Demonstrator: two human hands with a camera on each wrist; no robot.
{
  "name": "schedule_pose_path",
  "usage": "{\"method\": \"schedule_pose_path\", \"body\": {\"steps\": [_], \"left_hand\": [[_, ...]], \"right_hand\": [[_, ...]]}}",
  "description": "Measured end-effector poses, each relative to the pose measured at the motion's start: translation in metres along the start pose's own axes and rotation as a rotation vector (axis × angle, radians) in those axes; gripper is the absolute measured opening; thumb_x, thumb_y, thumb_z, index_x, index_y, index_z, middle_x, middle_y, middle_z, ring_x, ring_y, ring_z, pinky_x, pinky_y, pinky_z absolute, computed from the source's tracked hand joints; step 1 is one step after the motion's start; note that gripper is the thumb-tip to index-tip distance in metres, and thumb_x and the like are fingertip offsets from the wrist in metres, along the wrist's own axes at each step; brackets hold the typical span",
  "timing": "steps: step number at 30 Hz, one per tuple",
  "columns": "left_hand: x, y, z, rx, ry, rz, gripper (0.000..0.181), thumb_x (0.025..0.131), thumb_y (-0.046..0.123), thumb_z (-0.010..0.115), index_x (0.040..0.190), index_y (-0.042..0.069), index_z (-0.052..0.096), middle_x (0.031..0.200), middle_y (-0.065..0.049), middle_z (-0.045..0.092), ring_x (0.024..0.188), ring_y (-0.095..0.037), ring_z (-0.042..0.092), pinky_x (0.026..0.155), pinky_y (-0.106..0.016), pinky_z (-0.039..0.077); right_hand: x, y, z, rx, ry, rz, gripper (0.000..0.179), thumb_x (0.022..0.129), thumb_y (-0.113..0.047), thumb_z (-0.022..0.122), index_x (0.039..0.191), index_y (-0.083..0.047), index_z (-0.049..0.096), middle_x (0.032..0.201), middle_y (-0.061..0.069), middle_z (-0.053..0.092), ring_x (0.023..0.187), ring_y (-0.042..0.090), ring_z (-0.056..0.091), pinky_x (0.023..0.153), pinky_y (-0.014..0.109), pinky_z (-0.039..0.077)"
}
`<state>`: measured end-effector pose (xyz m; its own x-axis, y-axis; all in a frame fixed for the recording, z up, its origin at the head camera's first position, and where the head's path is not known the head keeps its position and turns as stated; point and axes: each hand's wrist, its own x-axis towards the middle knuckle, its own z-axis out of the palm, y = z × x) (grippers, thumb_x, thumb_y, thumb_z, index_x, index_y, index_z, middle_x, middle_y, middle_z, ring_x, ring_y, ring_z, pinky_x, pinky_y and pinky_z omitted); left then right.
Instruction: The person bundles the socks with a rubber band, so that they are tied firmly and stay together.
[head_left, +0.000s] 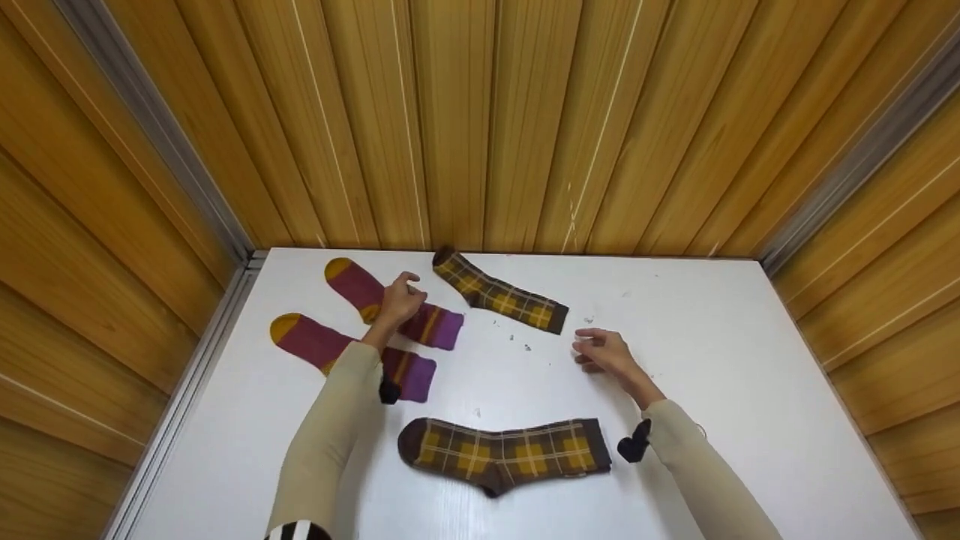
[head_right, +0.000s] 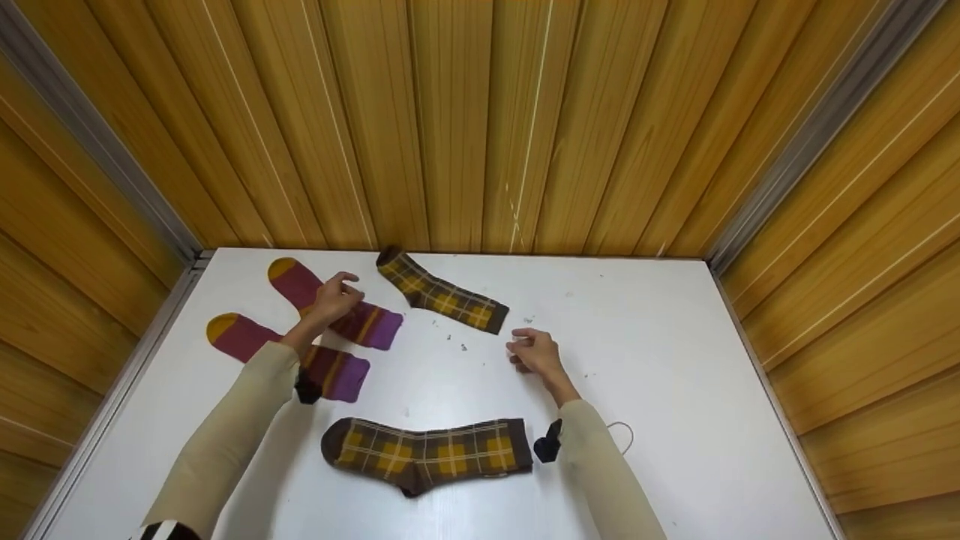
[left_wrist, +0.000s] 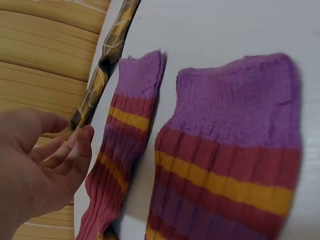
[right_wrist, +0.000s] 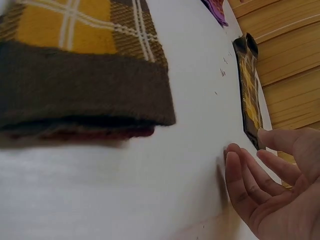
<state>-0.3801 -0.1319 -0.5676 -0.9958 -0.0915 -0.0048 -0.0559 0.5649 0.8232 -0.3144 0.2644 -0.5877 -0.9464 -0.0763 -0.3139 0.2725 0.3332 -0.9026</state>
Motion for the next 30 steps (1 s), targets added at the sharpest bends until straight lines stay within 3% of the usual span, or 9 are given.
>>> {"method": "schedule_pose_path", "body": {"steps": [3, 5, 9, 13, 18, 24, 30], "left_hand": [[0.018, -0.002, 0.024, -0.005, 0.036, 0.035, 0.053, 0.085, 0.004, 0.061, 0.135, -0.008, 0.051, 0.110, -0.030, 0.068, 0.102, -0.039, 0.065, 0.094, -0.047, 0.052], [0.027, -0.002, 0.039, -0.046, 0.045, 0.025, 0.057, 0.086, 0.003, 0.060, 0.140, -0.008, 0.048, 0.120, -0.034, 0.063, 0.115, -0.045, 0.060, 0.104, -0.052, 0.047], [0.038, 0.004, 0.062, -0.152, 0.099, -0.060, 0.057, 0.088, 0.003, 0.060, 0.142, -0.008, 0.047, 0.129, -0.033, 0.059, 0.125, -0.044, 0.055, 0.110, -0.051, 0.043], [0.042, 0.011, 0.075, -0.130, 0.114, -0.127, 0.058, 0.092, 0.006, 0.060, 0.146, -0.006, 0.044, 0.135, -0.030, 0.055, 0.128, -0.040, 0.054, 0.111, -0.048, 0.042], [0.041, 0.017, 0.081, 0.009, 0.098, -0.172, 0.053, 0.096, 0.007, 0.060, 0.148, 0.001, 0.047, 0.138, -0.029, 0.046, 0.127, -0.041, 0.052, 0.110, -0.049, 0.044], [0.037, 0.026, 0.078, 0.179, 0.084, -0.164, 0.042, 0.092, -0.002, 0.058, 0.133, -0.004, 0.060, 0.136, -0.030, 0.042, 0.119, -0.046, 0.057, 0.105, -0.049, 0.049], [0.039, 0.028, 0.068, 0.200, 0.051, -0.174, 0.039, 0.085, -0.001, 0.059, 0.123, -0.011, 0.062, 0.136, -0.032, 0.044, 0.119, -0.050, 0.058, 0.104, -0.051, 0.050]], "right_hand": [[0.009, -0.001, 0.010, 0.004, 0.128, 0.000, 0.046, 0.099, -0.014, 0.064, 0.139, 0.007, 0.054, 0.107, 0.014, 0.071, 0.075, 0.008, 0.069, 0.065, 0.022, 0.057], [0.014, -0.002, 0.017, -0.065, 0.219, -0.036, 0.044, 0.099, -0.016, 0.065, 0.136, 0.006, 0.057, 0.104, 0.015, 0.071, 0.069, 0.007, 0.066, 0.061, 0.019, 0.054], [0.019, -0.003, 0.034, -0.284, 0.345, -0.107, 0.046, 0.098, -0.027, 0.067, 0.131, 0.004, 0.061, 0.099, 0.015, 0.070, 0.066, 0.009, 0.062, 0.060, 0.020, 0.046], [0.020, -0.004, 0.046, -0.394, 0.406, -0.079, 0.049, 0.096, -0.033, 0.070, 0.129, 0.001, 0.063, 0.100, 0.015, 0.070, 0.079, 0.021, 0.064, 0.065, 0.030, 0.046], [0.021, -0.011, 0.053, -0.408, 0.386, 0.003, 0.055, 0.094, -0.029, 0.072, 0.137, 0.002, 0.055, 0.105, 0.017, 0.069, 0.089, 0.027, 0.064, 0.074, 0.038, 0.049], [0.027, -0.016, 0.052, -0.425, 0.314, 0.013, 0.056, 0.094, -0.025, 0.072, 0.140, 0.002, 0.054, 0.105, 0.016, 0.068, 0.083, 0.023, 0.062, 0.070, 0.034, 0.048], [0.027, -0.021, 0.047, -0.474, 0.218, 0.009, 0.052, 0.094, -0.022, 0.071, 0.136, 0.004, 0.054, 0.115, 0.019, 0.063, 0.102, 0.030, 0.060, 0.086, 0.043, 0.050]]}}
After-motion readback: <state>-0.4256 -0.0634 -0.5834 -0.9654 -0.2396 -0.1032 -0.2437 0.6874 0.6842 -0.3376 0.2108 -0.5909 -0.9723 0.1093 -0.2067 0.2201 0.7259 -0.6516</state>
